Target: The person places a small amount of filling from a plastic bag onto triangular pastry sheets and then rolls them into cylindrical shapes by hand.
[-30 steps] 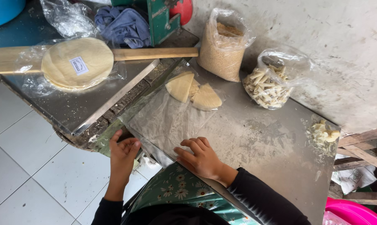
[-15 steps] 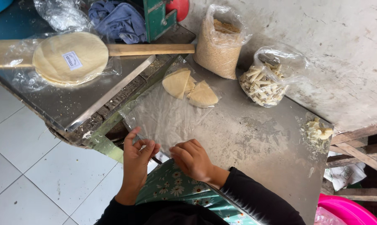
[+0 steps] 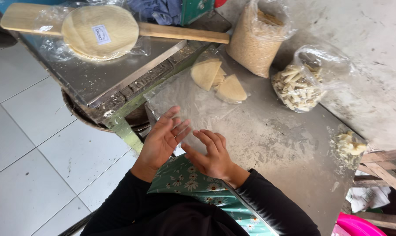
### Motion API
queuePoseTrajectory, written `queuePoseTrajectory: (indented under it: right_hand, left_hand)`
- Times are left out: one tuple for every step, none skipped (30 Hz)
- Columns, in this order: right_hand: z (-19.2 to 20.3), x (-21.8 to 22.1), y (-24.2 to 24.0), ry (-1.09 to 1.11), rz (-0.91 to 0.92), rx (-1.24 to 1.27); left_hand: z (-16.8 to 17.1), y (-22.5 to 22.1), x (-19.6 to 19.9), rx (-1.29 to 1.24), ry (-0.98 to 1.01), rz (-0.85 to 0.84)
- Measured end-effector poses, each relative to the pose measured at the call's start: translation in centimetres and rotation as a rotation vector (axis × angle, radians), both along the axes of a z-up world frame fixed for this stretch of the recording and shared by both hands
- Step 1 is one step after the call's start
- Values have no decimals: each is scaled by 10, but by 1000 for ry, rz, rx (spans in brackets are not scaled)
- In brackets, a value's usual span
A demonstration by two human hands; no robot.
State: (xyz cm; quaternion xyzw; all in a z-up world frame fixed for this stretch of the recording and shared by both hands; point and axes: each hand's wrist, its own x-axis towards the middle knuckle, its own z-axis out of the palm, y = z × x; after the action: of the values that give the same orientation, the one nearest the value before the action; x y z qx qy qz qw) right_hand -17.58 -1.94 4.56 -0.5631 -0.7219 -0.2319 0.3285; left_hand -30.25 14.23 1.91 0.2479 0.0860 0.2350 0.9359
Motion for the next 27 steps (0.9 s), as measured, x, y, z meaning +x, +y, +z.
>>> queuePoseTrajectory:
  right_hand:
    - [-2,2,0,0,-20,-5]
    - [-4,5,0,30,-30,-6]
    - [-6,10,1,60,-39,-4]
    - [-8,14,1,89,-48,-1]
    - [-11,16,1,95,-44,26]
    - [-14,17,2,100,-41,53]
    - [-17,18,2,107,-37,79]
    - [-18,20,1,100,-26,87]
    - [-20,21,1,94,-12,94]
    - [-21,22,0,89,2,101]
    - [-21,23,0,74,-8,115]
    - [-21,24,0,59,-19,130]
    - [-20,24,-1,46,-27,144]
    - [-19,24,-1,37,-13,137]
    - [-18,24,-1,28,1,129]
    - [-17,23,-1,20,15,122]
    - [-15,23,-1,9,27,120]
    - [-12,23,0,-2,39,117]
    - [-11,23,-1,-12,47,111]
    - [-9,24,-1,-29,62,104]
    - [-8,25,-3,-46,79,93]
    - [-7,25,-4,-63,96,82]
    - [-7,25,-4,-66,92,81]
    - [-7,25,-5,-69,88,81]
    - [-8,24,-5,-71,86,81]
    - [-9,24,-5,-69,86,95]
    - [-10,24,-4,-65,90,108]
  left_hand:
    - [0,2,3,-41,-28,-40]
    - [-1,4,8,-83,-56,-81]
    - [-2,6,12,-122,-85,-121]
    - [-4,6,16,-96,-59,-133]
    - [-7,6,20,-69,-32,-143]
    - [-9,7,26,-43,-6,-153]
    - [-11,9,31,20,47,-187]
    - [-13,11,38,84,100,-221]
    - [-14,13,42,148,154,-251]
    - [-15,15,47,439,313,-201]
    - [-15,18,51,732,472,-144]
    - [-13,22,56,1025,628,-81]
    - [-12,27,60,1377,638,108]
    - [-9,33,64,1724,627,308]
    - [-7,38,67,2065,594,522]
    - [-7,38,73,2078,608,498]
    - [-5,38,82,2093,616,477]
    - [-4,39,90,2108,625,456]
    - [-3,39,98,2040,560,468]
    - [-2,42,106,1972,497,479]
    - [-2,43,112,1898,437,489]
    - [-3,44,117,1816,394,470]
    - [-3,46,122,1733,350,454]
    - [-4,46,127,1649,308,437]
    - [-6,45,131,1676,313,472]
    - [-8,44,135,1703,317,507]
    - [-11,43,137,1729,325,543]
